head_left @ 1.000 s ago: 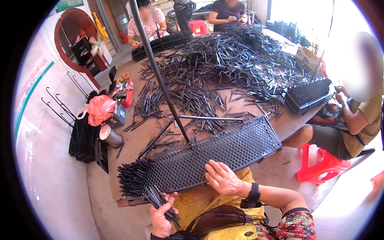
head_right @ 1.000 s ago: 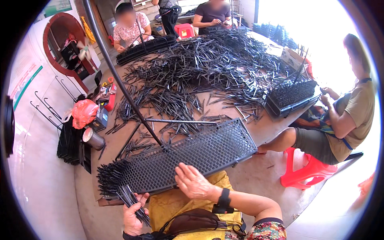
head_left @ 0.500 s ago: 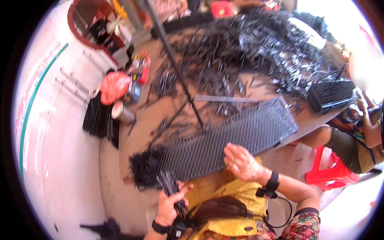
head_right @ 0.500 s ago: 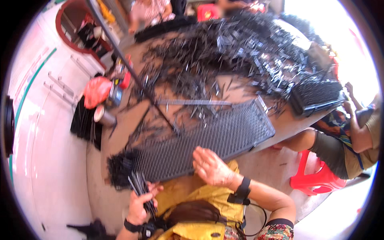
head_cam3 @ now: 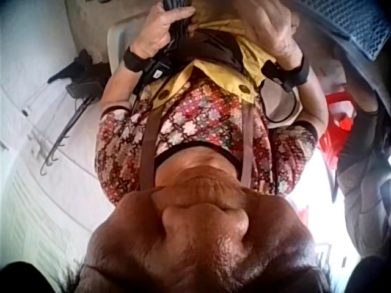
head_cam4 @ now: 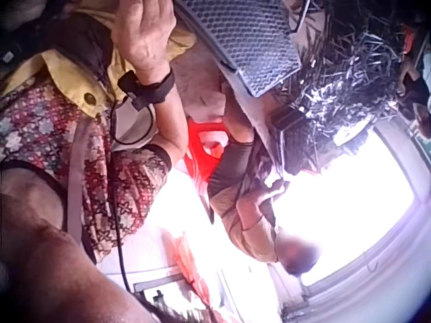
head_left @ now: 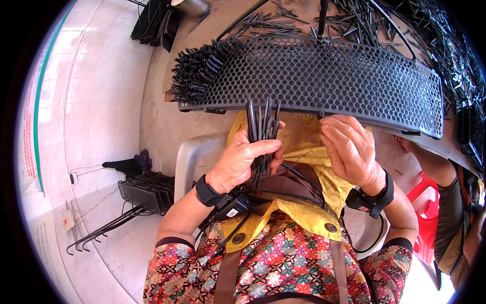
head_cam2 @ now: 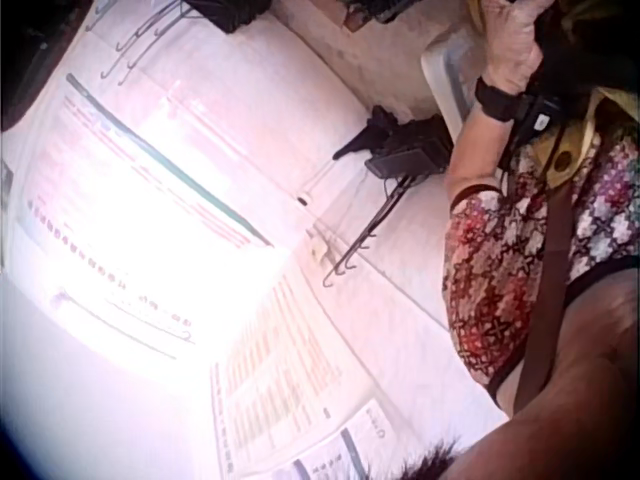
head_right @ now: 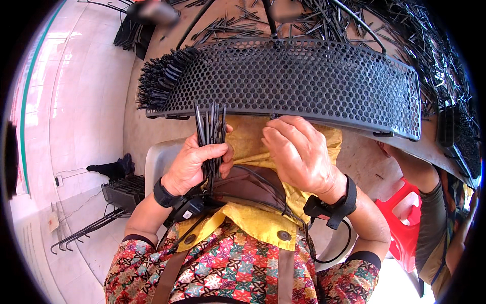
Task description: The person inserts small black plastic bristles into holes in a long black mesh grid, handling several bristles at a time and positioning the grid to reach different sections.
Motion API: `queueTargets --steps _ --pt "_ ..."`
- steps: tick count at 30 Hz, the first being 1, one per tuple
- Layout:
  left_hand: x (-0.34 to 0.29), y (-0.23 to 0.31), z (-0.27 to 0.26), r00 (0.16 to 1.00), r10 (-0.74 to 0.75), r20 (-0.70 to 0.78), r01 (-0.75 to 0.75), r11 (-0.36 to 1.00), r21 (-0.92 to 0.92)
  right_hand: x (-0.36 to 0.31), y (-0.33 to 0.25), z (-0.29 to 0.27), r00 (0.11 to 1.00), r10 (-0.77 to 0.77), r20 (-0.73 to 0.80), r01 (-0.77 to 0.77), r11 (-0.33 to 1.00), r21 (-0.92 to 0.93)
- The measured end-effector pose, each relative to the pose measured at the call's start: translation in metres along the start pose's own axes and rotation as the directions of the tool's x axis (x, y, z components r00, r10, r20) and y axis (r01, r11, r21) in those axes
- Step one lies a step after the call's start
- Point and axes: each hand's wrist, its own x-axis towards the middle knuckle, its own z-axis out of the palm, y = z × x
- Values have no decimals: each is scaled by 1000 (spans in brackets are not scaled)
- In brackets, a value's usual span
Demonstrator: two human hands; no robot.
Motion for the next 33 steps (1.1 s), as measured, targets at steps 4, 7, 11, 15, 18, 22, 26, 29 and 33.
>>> queueTargets --steps 4,7,11,15,18,22,26,29,33 --pt "1 3 7 998 21 65 -24 998 51 4 -15 12 956 285 72 -294 932 214" --pt "2 5 3 997 13 83 -23 992 126 4 -28 26 806 565 175 -576 684 447" --pt "-2 9 1 998 18 67 -30 983 181 8 -41 45 616 703 355 -681 248 689" --pt "-4 8 -12 993 43 112 -64 980 189 24 -55 56 520 703 486 -597 -109 795" --pt "-7 4 -24 991 52 126 -79 972 220 22 -60 65 491 728 479 -651 -59 757" --pt "-20 4 -30 993 63 99 -75 991 115 25 -68 68 486 715 503 -687 -42 725" --pt "-31 0 -40 987 111 115 -119 991 64 29 -84 74 475 738 479 -720 13 694" --pt "-40 -1 -46 984 154 92 -163 981 102 28 -97 84 458 800 388 -714 71 696" --pt "-50 -3 -52 971 226 76 -233 966 113 31 -110 92 457 832 315 -717 136 683"
